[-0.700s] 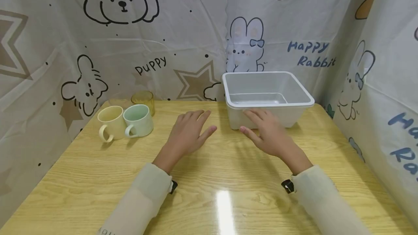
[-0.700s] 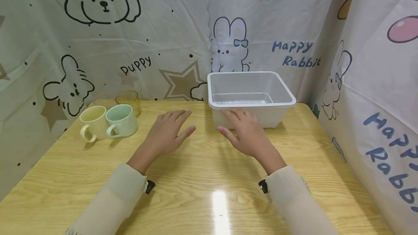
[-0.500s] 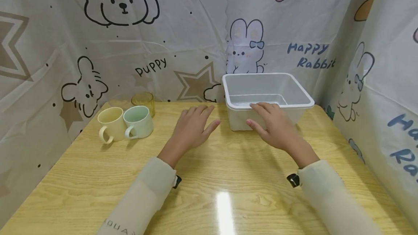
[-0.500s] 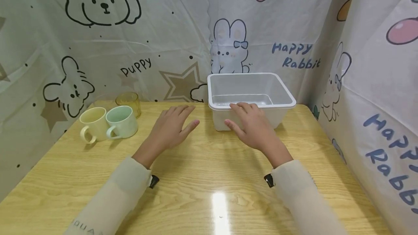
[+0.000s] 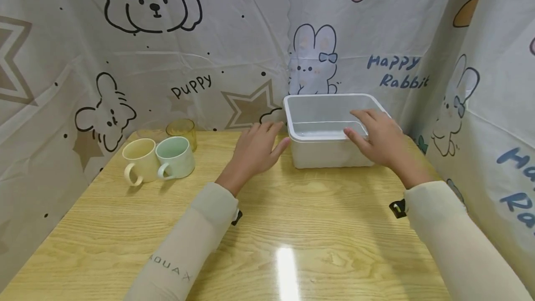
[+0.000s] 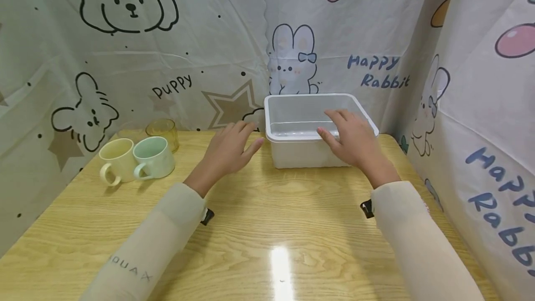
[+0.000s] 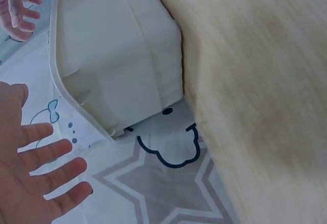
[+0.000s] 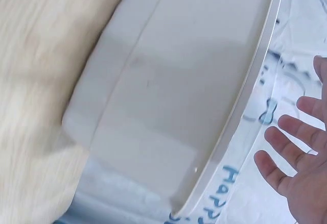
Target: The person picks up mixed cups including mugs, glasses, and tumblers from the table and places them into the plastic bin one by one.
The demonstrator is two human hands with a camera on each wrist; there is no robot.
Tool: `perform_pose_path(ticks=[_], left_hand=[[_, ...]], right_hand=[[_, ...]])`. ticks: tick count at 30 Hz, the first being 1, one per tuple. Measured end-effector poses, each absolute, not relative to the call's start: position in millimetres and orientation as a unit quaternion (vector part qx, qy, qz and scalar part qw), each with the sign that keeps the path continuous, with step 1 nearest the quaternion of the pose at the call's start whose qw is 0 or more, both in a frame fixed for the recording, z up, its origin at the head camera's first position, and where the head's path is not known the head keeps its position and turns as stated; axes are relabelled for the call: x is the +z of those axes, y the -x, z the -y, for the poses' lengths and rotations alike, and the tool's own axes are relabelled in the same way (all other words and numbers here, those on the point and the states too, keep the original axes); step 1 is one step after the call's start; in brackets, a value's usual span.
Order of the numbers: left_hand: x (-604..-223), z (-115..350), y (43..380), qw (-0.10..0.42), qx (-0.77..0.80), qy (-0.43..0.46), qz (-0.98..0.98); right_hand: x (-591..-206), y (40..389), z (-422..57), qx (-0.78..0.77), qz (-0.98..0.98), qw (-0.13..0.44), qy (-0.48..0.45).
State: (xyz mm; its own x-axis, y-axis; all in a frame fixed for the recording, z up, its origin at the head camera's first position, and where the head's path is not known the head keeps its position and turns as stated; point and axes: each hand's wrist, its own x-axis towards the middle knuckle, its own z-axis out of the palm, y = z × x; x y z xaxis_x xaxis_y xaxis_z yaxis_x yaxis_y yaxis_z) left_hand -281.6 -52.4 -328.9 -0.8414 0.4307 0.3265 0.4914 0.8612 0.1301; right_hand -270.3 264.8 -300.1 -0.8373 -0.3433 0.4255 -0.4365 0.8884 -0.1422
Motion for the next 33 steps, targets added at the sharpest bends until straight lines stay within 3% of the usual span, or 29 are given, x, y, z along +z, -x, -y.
perform_pose_path(ticks=[4, 11, 23, 28, 33], left_hand=[[-326.6, 45.3, 288.9, 0.156, -0.107, 0.248, 0.950], [-326.3, 39.4, 300.0, 0.148, -0.120, 0.235, 0.953], [-335.7, 34.6, 334.8, 0.089, -0.360, 0.191, 0.909], [-335.6, 25.1, 339.1, 0.066, -0.469, 0.134, 0.870], [-331.2, 14.1, 338.7, -0.007, -0.609, 0.056, 0.791]], right_hand=[[-291.3, 277.2, -283.2, 0.111, 0.965, 0.166, -0.170], [-292.5, 293.2, -306.1, 0.144, 0.967, 0.161, -0.134], [-309.8, 322.0, -335.6, 0.246, 0.956, 0.139, -0.077], [-315.1, 331.6, -345.8, 0.267, 0.953, 0.132, -0.051], [-316.1, 338.8, -353.6, 0.300, 0.948, 0.106, -0.017]])
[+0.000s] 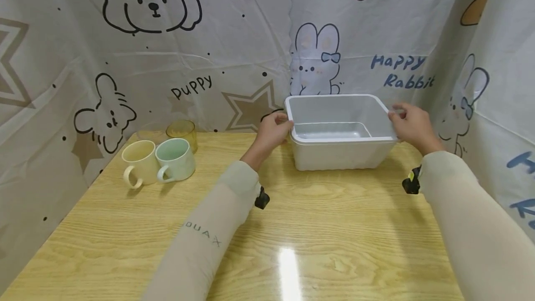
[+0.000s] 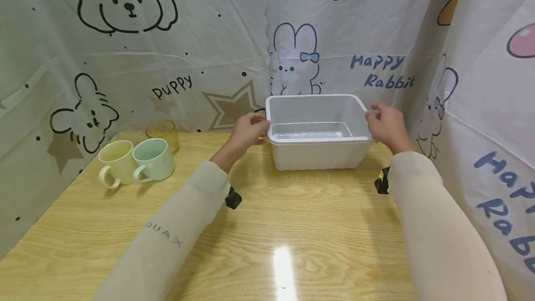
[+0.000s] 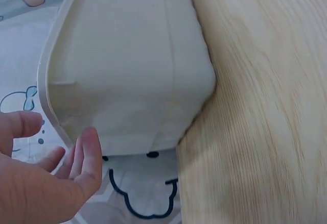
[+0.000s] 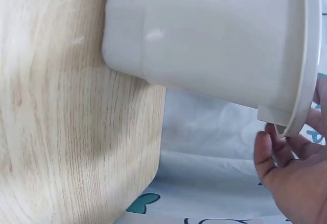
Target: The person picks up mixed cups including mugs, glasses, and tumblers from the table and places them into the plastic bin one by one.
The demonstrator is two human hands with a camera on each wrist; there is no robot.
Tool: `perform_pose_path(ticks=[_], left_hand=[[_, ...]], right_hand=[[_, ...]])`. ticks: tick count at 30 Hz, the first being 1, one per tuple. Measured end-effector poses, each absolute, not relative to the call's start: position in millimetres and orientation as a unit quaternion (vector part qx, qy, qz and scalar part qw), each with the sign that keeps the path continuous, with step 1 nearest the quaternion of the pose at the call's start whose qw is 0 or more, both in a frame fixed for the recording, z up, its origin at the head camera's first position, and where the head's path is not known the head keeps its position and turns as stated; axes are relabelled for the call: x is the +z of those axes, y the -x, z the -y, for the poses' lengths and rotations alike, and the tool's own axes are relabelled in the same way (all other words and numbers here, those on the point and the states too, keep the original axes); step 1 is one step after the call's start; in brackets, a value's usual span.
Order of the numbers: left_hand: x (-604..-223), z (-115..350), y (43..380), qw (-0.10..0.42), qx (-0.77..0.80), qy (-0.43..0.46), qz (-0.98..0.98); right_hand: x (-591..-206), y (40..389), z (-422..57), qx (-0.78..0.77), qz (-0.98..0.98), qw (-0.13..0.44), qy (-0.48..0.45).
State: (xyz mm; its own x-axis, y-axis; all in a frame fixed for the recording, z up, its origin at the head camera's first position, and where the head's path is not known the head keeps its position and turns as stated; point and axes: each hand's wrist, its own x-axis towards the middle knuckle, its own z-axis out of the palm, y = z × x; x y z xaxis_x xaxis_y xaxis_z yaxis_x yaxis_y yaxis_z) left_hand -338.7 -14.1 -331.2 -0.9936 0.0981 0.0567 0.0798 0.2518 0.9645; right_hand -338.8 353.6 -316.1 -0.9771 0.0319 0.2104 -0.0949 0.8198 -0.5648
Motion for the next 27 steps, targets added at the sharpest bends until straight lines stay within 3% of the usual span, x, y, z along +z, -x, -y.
perform_pose_path(ticks=[8, 16, 27], left_hand=[[-329.3, 7.5, 342.8, 0.071, 0.712, 0.012, -0.698], [-333.1, 7.5, 348.6, 0.085, 0.757, 0.023, -0.648], [-335.0, 10.7, 352.7, 0.092, 0.783, 0.040, -0.614]], right_hand=[[-314.6, 343.1, -360.7, 0.399, 0.916, 0.028, 0.033], [-315.9, 344.4, -363.5, 0.458, 0.885, 0.003, 0.083], [-316.5, 343.4, -370.4, 0.534, 0.841, -0.021, 0.077]])
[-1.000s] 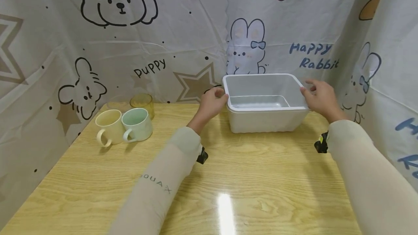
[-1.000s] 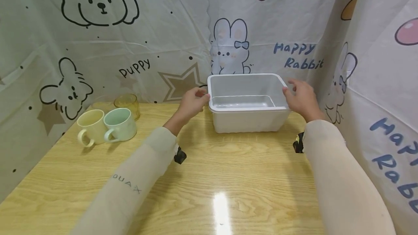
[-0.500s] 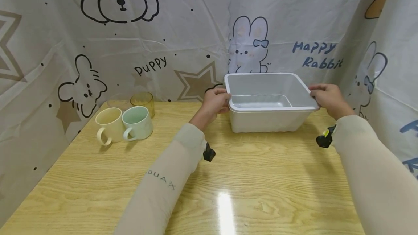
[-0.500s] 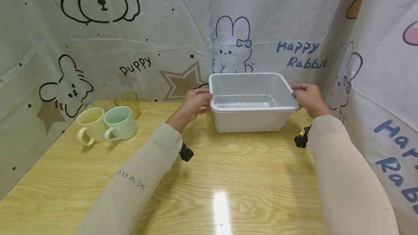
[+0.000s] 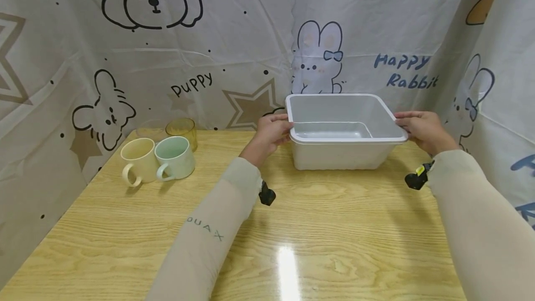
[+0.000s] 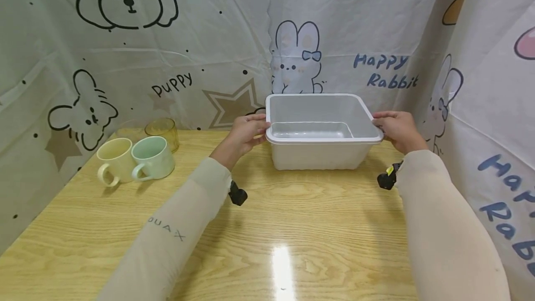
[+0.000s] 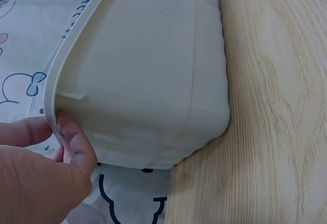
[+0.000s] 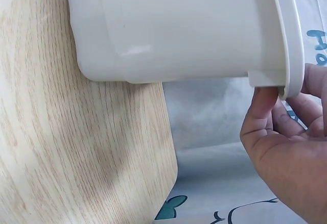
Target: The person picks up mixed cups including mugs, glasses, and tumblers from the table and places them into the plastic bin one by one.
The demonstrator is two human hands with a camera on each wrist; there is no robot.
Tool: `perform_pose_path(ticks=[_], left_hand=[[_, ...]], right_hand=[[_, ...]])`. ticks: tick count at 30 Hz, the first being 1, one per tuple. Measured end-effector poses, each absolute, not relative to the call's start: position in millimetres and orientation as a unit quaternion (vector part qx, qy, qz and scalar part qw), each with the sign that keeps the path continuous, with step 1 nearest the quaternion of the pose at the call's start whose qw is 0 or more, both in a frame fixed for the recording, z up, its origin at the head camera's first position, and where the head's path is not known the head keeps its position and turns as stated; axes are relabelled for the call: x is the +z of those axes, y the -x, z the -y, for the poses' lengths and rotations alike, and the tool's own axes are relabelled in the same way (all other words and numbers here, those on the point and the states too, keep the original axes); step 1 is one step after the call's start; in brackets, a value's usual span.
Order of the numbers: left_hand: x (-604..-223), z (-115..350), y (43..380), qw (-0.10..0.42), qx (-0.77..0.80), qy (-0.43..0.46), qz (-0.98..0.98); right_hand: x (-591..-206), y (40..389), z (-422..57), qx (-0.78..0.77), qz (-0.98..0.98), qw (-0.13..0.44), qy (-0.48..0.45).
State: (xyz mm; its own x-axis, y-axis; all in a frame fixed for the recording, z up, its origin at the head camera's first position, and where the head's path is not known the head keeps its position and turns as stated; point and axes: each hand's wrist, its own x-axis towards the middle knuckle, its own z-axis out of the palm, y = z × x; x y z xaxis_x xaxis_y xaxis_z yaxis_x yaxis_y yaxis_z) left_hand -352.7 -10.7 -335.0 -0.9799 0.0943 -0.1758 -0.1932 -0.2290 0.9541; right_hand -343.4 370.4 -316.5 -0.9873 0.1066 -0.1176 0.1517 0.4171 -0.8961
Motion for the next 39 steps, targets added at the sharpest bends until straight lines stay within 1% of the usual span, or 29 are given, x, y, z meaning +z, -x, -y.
perform_pose_path(ticks=[8, 17, 32, 39], left_hand=[[-332.9, 18.8, 350.5, 0.092, 0.787, 0.047, -0.608], [-334.9, 33.8, 351.8, 0.095, 0.778, 0.045, -0.619], [-335.8, 59.0, 353.5, 0.091, 0.775, 0.045, -0.624], [-339.0, 73.4, 354.4, 0.096, 0.773, 0.030, -0.626]], right_hand=[[-317.3, 342.7, -369.2, -0.597, -0.796, 0.043, -0.087], [-319.8, 341.3, -367.5, -0.639, -0.761, 0.084, -0.069], [-324.7, 343.2, -354.9, -0.663, -0.742, 0.098, -0.032], [-326.8, 344.4, -345.8, -0.664, -0.740, 0.100, -0.022]])
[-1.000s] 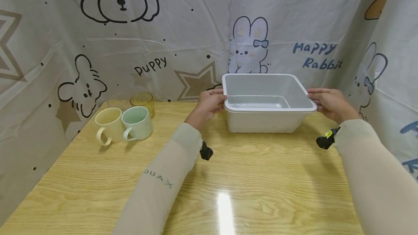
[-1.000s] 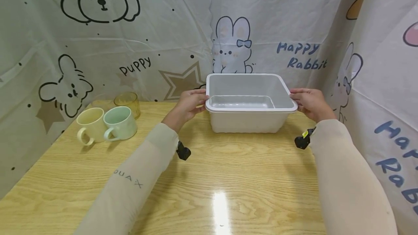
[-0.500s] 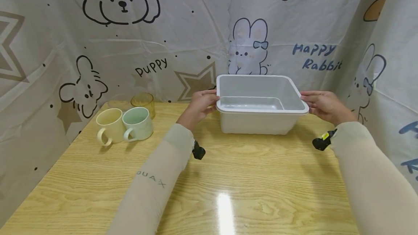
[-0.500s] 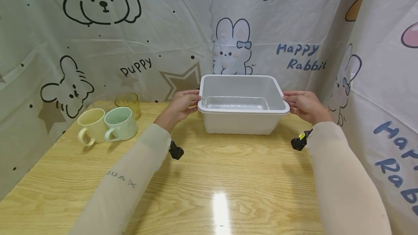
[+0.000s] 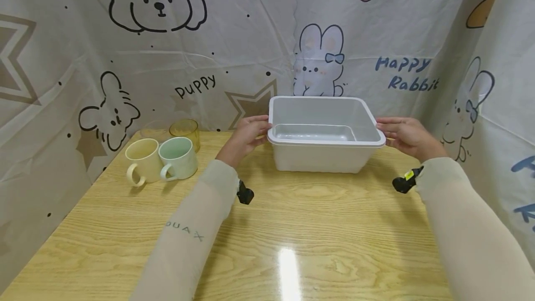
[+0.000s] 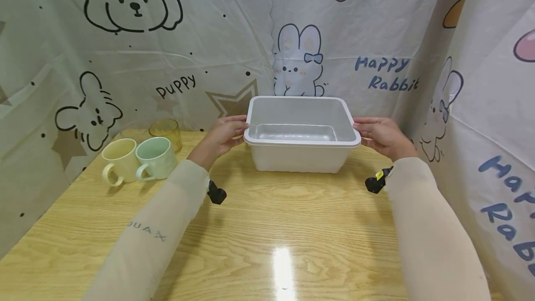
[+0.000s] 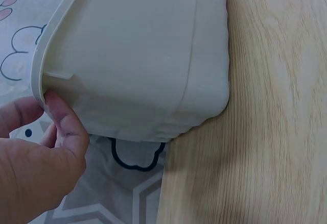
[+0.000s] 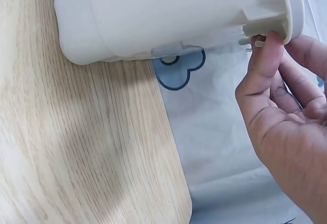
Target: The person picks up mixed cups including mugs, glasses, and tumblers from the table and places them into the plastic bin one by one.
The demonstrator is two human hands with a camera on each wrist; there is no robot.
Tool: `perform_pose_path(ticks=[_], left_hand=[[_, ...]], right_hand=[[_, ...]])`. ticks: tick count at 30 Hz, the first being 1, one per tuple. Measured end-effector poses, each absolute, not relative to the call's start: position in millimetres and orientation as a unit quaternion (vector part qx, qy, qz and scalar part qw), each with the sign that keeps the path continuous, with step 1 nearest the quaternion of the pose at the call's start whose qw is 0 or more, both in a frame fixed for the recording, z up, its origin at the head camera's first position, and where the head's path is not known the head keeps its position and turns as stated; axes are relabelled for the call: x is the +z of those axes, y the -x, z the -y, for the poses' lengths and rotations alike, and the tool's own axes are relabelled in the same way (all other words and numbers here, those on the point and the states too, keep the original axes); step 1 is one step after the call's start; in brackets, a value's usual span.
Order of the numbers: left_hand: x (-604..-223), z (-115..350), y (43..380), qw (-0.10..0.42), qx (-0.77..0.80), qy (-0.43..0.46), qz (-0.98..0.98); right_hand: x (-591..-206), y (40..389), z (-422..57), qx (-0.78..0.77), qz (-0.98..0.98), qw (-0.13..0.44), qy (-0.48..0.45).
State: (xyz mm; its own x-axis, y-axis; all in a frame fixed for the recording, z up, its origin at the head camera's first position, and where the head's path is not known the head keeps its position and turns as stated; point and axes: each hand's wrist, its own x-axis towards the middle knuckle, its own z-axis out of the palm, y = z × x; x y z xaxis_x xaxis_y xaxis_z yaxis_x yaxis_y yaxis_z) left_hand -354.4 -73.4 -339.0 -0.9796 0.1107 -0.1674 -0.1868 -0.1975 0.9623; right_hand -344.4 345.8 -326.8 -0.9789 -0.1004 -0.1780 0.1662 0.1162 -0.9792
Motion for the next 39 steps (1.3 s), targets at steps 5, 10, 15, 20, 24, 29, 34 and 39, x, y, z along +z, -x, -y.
perform_pose_path(ticks=[5, 10, 15, 20, 24, 29, 34, 39], left_hand=[[-339.3, 81.9, 353.9, 0.093, 0.770, 0.032, -0.630], [-339.9, 88.5, 353.9, 0.087, 0.770, 0.036, -0.631], [-340.2, 93.6, 354.1, 0.083, 0.767, 0.043, -0.635], [-339.6, 99.9, 353.3, 0.082, 0.763, 0.041, -0.640], [-339.5, 105.4, 353.6, 0.083, 0.766, 0.040, -0.636], [-338.7, 110.8, 353.5, 0.086, 0.764, 0.041, -0.638], [-338.3, 115.7, 353.7, 0.085, 0.769, 0.041, -0.633], [-340.8, 122.9, 354.8, 0.079, 0.775, 0.037, -0.626]], right_hand=[[-328.1, 345.0, -337.4, -0.659, -0.745, 0.096, -0.016], [-329.0, 344.9, -332.3, -0.671, -0.735, 0.096, -0.013], [-330.7, 343.9, -326.9, -0.690, -0.717, 0.095, -0.008], [-332.7, 342.4, -320.1, -0.714, -0.694, 0.094, -0.009], [-333.9, 343.2, -315.6, -0.719, -0.689, 0.092, -0.004], [-336.1, 344.7, -312.3, -0.745, -0.659, 0.101, 0.009], [-338.4, 344.7, -308.1, -0.754, -0.649, 0.101, 0.008], [-338.7, 345.5, -301.7, -0.758, -0.644, 0.100, 0.012]])
